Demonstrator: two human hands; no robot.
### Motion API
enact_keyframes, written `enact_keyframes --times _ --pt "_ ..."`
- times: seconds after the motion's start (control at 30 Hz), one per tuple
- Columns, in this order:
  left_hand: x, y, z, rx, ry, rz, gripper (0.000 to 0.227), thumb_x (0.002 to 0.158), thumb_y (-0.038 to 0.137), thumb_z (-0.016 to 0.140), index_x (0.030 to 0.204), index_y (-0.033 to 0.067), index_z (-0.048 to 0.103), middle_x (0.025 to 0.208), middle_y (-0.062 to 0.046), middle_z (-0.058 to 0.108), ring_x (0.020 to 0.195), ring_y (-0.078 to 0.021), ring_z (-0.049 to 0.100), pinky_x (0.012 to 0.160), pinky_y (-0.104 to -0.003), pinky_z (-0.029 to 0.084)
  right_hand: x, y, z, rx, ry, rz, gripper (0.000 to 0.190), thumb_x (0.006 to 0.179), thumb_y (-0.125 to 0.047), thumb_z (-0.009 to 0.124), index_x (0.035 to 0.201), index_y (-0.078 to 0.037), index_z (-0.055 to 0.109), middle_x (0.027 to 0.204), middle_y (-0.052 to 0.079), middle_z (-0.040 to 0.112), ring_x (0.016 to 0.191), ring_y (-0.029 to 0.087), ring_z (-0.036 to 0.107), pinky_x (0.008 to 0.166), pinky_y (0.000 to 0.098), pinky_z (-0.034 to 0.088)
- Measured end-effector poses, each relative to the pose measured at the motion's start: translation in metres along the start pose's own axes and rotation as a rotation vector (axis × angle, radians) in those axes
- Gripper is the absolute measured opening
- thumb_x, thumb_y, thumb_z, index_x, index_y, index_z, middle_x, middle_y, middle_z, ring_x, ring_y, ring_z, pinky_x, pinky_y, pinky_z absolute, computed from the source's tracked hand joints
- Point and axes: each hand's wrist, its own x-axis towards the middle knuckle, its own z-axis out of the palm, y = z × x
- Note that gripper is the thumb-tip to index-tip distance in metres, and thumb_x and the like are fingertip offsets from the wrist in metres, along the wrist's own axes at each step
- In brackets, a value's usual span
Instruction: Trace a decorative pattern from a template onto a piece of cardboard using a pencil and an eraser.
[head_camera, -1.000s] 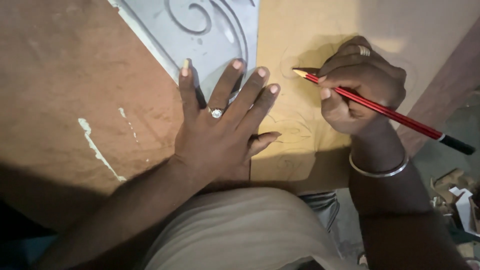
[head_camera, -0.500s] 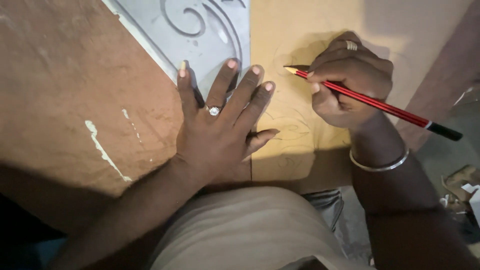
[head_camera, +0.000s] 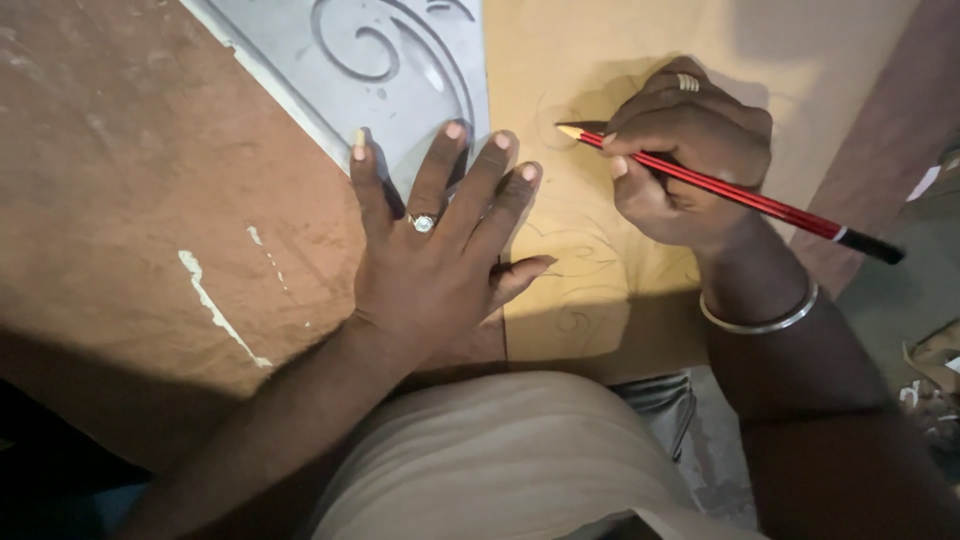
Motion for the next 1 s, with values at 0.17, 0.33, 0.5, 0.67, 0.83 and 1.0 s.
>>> enact_keyframes --times 0.17,0.33,0.5,0.67,0.83,1.0 --pt "-0.002 0.000 0.003 0.048 -0.032 0.005 0.076 0.108 0.075 0.061 0.155 0.0159 0.056 0.166 -0.012 0.040 0.159 -0.0351 0.022 0.119 -0.079 0.003 0.000 0.000 0.001 -0.035 -0.016 0.004 0.007 0.094 0.003 0.072 0.096 0.001 0.066 0.085 0.014 0.070 0.076 0.024 0.070 0.068 0.0313 0.055" --pt "-0.003 0.000 0.006 0.057 -0.038 0.000 0.077 0.109 0.078 0.057 0.156 0.0168 0.055 0.166 -0.012 0.040 0.159 -0.0340 0.022 0.120 -0.077 0.001 0.000 0.003 0.001 -0.024 0.001 -0.005 0.006 0.094 0.004 0.072 0.096 0.002 0.066 0.085 0.014 0.070 0.074 0.022 0.069 0.067 0.0309 0.054" --pt "-0.001 0.000 0.004 0.084 -0.057 0.003 0.076 0.111 0.079 0.055 0.154 0.0165 0.056 0.165 -0.012 0.040 0.159 -0.0344 0.021 0.119 -0.077 0.000 0.002 -0.002 0.000 -0.036 -0.025 0.014 0.007 0.086 0.002 0.071 0.089 0.001 0.065 0.077 0.014 0.069 0.069 0.023 0.068 0.067 0.0371 0.053" --pt "-0.002 0.000 0.005 0.073 -0.030 0.001 0.075 0.110 0.080 0.054 0.153 0.0173 0.058 0.165 -0.012 0.040 0.160 -0.0340 0.020 0.120 -0.078 0.001 0.001 -0.002 0.003 -0.027 0.011 0.018 0.009 0.099 0.003 0.074 0.103 0.001 0.066 0.091 0.015 0.071 0.084 0.026 0.072 0.073 0.0308 0.058" --pt "-0.002 0.001 0.005 0.074 -0.031 0.002 0.074 0.109 0.077 0.054 0.153 0.0172 0.058 0.167 -0.012 0.039 0.161 -0.0335 0.016 0.120 -0.078 0.001 0.003 -0.007 0.000 -0.051 -0.010 0.050 0.009 0.092 0.003 0.072 0.097 0.001 0.066 0.086 0.015 0.071 0.075 0.025 0.069 0.072 0.0343 0.055" --pt "-0.002 0.000 0.005 0.074 -0.048 0.002 0.074 0.111 0.078 0.054 0.153 0.0176 0.057 0.168 -0.013 0.037 0.162 -0.0329 0.014 0.120 -0.078 0.000 0.000 -0.006 0.001 -0.042 0.017 0.062 0.010 0.100 0.004 0.074 0.105 0.001 0.066 0.094 0.015 0.071 0.085 0.025 0.071 0.073 0.0295 0.057"
